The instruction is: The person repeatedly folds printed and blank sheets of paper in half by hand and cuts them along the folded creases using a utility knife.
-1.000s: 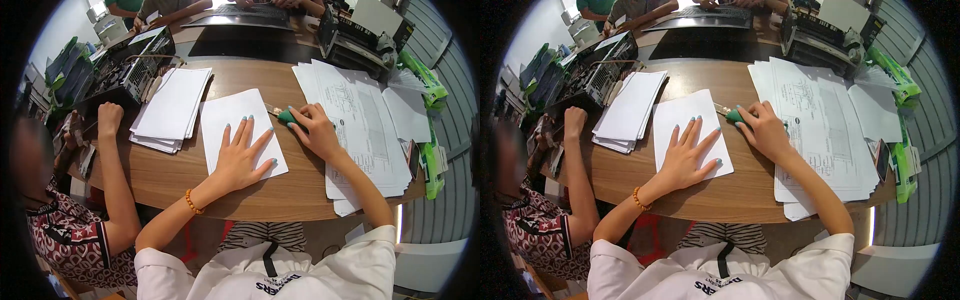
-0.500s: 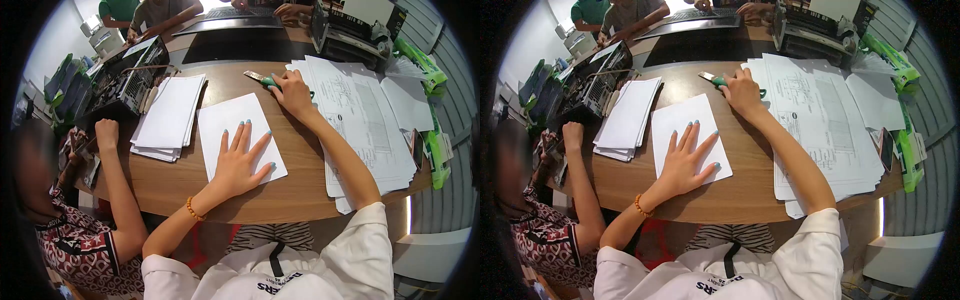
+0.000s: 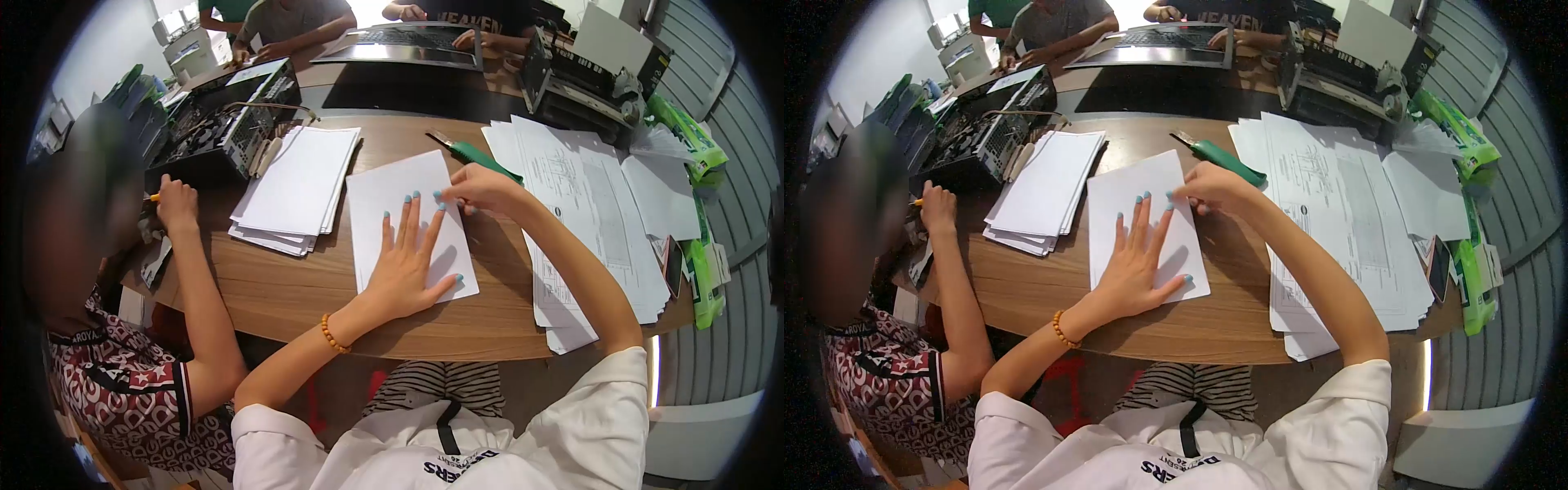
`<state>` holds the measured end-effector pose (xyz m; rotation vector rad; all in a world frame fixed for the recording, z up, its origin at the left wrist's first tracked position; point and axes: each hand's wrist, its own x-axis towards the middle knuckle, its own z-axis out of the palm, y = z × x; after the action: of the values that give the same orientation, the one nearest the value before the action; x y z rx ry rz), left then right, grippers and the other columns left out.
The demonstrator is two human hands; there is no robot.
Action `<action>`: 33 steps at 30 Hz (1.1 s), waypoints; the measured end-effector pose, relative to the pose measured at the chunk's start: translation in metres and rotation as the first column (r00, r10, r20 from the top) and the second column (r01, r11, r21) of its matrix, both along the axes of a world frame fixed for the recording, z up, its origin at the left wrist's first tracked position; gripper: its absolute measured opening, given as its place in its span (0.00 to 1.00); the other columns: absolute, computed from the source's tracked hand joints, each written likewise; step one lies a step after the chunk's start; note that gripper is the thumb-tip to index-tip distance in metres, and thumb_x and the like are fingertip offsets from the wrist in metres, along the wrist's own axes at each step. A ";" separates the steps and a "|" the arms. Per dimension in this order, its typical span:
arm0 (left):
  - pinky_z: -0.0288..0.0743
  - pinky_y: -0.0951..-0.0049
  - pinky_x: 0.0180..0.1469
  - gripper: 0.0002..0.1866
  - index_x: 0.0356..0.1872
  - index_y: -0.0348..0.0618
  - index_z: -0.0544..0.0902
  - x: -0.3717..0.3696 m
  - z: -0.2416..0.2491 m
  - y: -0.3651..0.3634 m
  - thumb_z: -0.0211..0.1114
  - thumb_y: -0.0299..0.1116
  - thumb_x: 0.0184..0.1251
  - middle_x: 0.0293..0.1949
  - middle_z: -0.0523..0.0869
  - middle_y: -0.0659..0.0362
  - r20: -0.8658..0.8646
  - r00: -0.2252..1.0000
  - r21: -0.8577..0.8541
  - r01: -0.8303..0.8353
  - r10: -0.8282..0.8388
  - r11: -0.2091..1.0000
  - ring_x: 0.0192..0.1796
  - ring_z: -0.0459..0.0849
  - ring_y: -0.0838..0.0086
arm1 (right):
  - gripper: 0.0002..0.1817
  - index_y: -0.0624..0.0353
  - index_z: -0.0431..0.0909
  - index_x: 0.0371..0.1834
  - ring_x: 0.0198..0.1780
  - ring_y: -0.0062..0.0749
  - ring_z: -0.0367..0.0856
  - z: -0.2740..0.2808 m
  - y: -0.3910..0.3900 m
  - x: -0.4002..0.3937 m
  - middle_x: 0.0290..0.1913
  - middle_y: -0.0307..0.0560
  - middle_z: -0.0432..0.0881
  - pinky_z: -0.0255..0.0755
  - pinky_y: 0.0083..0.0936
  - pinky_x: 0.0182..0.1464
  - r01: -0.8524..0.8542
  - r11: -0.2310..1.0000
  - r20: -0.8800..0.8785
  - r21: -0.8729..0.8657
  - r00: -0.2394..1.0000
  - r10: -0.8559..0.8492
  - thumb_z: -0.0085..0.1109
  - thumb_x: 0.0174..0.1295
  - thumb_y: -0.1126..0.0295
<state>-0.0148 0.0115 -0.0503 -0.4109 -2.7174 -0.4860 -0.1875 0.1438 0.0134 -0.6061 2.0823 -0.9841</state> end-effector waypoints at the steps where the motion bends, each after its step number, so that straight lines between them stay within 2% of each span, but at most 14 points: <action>1: 0.33 0.35 0.68 0.49 0.74 0.41 0.43 0.000 0.000 0.001 0.59 0.55 0.60 0.72 0.38 0.33 -0.006 1.000 0.025 0.011 -0.011 1.000 0.74 0.36 0.39 | 0.13 0.66 0.82 0.30 0.23 0.14 0.70 -0.001 0.003 0.003 0.22 0.34 0.74 0.64 0.12 0.23 -0.036 0.992 0.012 -0.122 0.999 0.038 0.64 0.58 0.64; 6: 0.32 0.33 0.68 0.49 0.74 0.45 0.47 0.016 0.032 0.010 0.65 0.52 0.58 0.72 0.38 0.33 -0.337 0.941 0.129 0.034 0.011 0.991 0.74 0.34 0.40 | 0.10 0.64 0.83 0.36 0.22 0.12 0.70 0.052 0.026 -0.003 0.25 0.34 0.77 0.62 0.10 0.22 -0.020 0.972 -0.191 -0.235 0.981 -0.026 0.63 0.60 0.67; 10: 0.30 0.38 0.70 0.42 0.71 0.42 0.58 0.056 0.046 0.015 0.65 0.48 0.59 0.72 0.46 0.34 -0.584 0.810 0.191 0.077 0.050 0.979 0.75 0.39 0.44 | 0.13 0.69 0.79 0.44 0.28 0.14 0.76 0.032 -0.011 -0.043 0.30 0.38 0.81 0.69 0.10 0.26 0.107 0.938 -0.028 -0.330 0.992 -0.123 0.62 0.61 0.70; 13: 0.31 0.42 0.71 0.37 0.68 0.38 0.61 0.067 0.046 0.006 0.63 0.45 0.62 0.72 0.52 0.39 -0.523 0.845 -0.073 -0.174 0.111 0.982 0.76 0.41 0.48 | 0.12 0.68 0.81 0.39 0.29 0.18 0.78 0.011 -0.084 -0.033 0.30 0.40 0.81 0.74 0.12 0.30 0.139 0.903 0.043 -0.406 0.990 -0.134 0.64 0.59 0.69; 16: 0.33 0.44 0.72 0.33 0.65 0.35 0.65 0.058 0.056 -0.016 0.59 0.45 0.65 0.71 0.58 0.44 -0.236 0.883 -0.010 -0.419 0.405 0.908 0.76 0.46 0.52 | 0.12 0.68 0.81 0.33 0.26 0.19 0.78 -0.028 -0.157 -0.050 0.27 0.42 0.81 0.75 0.15 0.26 0.079 0.927 -0.020 -0.367 0.996 -0.092 0.66 0.57 0.67; 18: 0.38 0.43 0.72 0.30 0.64 0.33 0.66 0.042 0.030 -0.047 0.55 0.45 0.68 0.68 0.63 0.44 -0.259 0.851 -0.009 -0.474 0.456 0.880 0.74 0.51 0.52 | 0.13 0.69 0.80 0.31 0.20 0.20 0.75 -0.029 -0.187 -0.042 0.24 0.43 0.80 0.74 0.16 0.22 0.054 0.955 -0.118 -0.292 0.989 -0.091 0.67 0.57 0.67; 21: 0.42 0.43 0.71 0.29 0.64 0.36 0.68 0.036 0.018 -0.077 0.51 0.47 0.70 0.66 0.66 0.43 -0.113 0.797 -0.201 -0.604 0.594 0.772 0.72 0.57 0.52 | 0.17 0.71 0.80 0.29 0.19 0.26 0.79 -0.011 -0.192 -0.028 0.23 0.50 0.81 0.73 0.18 0.19 0.072 0.960 -0.216 -0.271 0.967 -0.133 0.63 0.61 0.63; 22: 0.43 0.42 0.70 0.28 0.64 0.39 0.68 0.037 0.016 -0.080 0.49 0.48 0.71 0.66 0.67 0.44 -0.065 0.792 -0.198 -0.606 0.607 0.770 0.71 0.59 0.52 | 0.19 0.72 0.79 0.29 0.20 0.28 0.81 -0.004 -0.185 -0.023 0.24 0.54 0.82 0.73 0.19 0.18 0.093 0.959 -0.242 -0.266 0.957 -0.160 0.61 0.62 0.61; 23: 0.45 0.42 0.70 0.27 0.64 0.41 0.68 0.038 0.015 -0.082 0.47 0.49 0.72 0.65 0.68 0.45 -0.011 0.788 -0.196 -0.605 0.615 0.772 0.70 0.61 0.51 | 0.23 0.73 0.79 0.29 0.24 0.45 0.85 0.004 -0.168 -0.024 0.24 0.59 0.83 0.76 0.40 0.24 0.057 0.979 -0.498 -0.198 0.854 -0.150 0.61 0.61 0.56; 24: 0.45 0.42 0.70 0.27 0.64 0.41 0.68 0.039 0.015 -0.084 0.47 0.49 0.72 0.65 0.68 0.45 0.001 0.797 -0.197 -0.592 0.604 0.781 0.70 0.61 0.51 | 0.20 0.71 0.80 0.38 0.31 0.39 0.86 0.016 -0.143 -0.022 0.30 0.60 0.84 0.79 0.31 0.33 -0.030 0.999 -0.779 -0.036 0.626 -0.009 0.58 0.63 0.59; 26: 0.46 0.41 0.69 0.26 0.65 0.46 0.68 0.038 0.015 -0.083 0.45 0.49 0.73 0.65 0.69 0.47 -0.019 0.778 -0.256 -0.611 0.627 0.750 0.68 0.65 0.51 | 0.18 0.67 0.80 0.44 0.38 0.47 0.84 0.001 -0.081 -0.024 0.38 0.61 0.83 0.77 0.33 0.42 -0.233 0.943 -0.927 -0.236 0.345 -0.146 0.57 0.63 0.60; 27: 0.46 0.40 0.69 0.26 0.65 0.45 0.68 0.037 0.013 -0.086 0.45 0.49 0.73 0.65 0.69 0.47 -0.042 0.785 -0.294 -0.600 0.618 0.744 0.67 0.66 0.50 | 0.19 0.66 0.77 0.50 0.41 0.50 0.83 0.021 -0.037 -0.004 0.46 0.61 0.81 0.76 0.35 0.46 -0.242 0.968 -0.831 -0.069 0.551 0.078 0.59 0.62 0.64; 29: 0.43 0.38 0.69 0.27 0.66 0.45 0.66 0.037 0.019 -0.088 0.45 0.49 0.73 0.66 0.68 0.46 0.023 0.795 -0.310 -0.570 0.606 0.761 0.67 0.65 0.48 | 0.28 0.62 0.69 0.61 0.53 0.50 0.78 0.021 0.050 0.021 0.58 0.60 0.74 0.72 0.36 0.56 -0.351 0.925 -0.783 0.147 0.530 0.326 0.63 0.58 0.66; 33: 0.41 0.38 0.70 0.30 0.69 0.42 0.61 0.028 0.044 -0.074 0.47 0.49 0.72 0.68 0.64 0.45 -0.102 0.862 -0.327 -0.501 0.497 0.801 0.72 0.57 0.49 | 0.56 0.62 0.51 0.72 0.72 0.54 0.53 0.021 0.200 0.098 0.71 0.62 0.54 0.50 0.41 0.72 -0.156 0.941 -0.749 0.301 0.572 0.335 0.74 0.41 0.55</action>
<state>0.0137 -0.0622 -0.0066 0.2340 -2.7444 0.1418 -0.0897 0.3434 0.0340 -1.3830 2.7006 -0.3048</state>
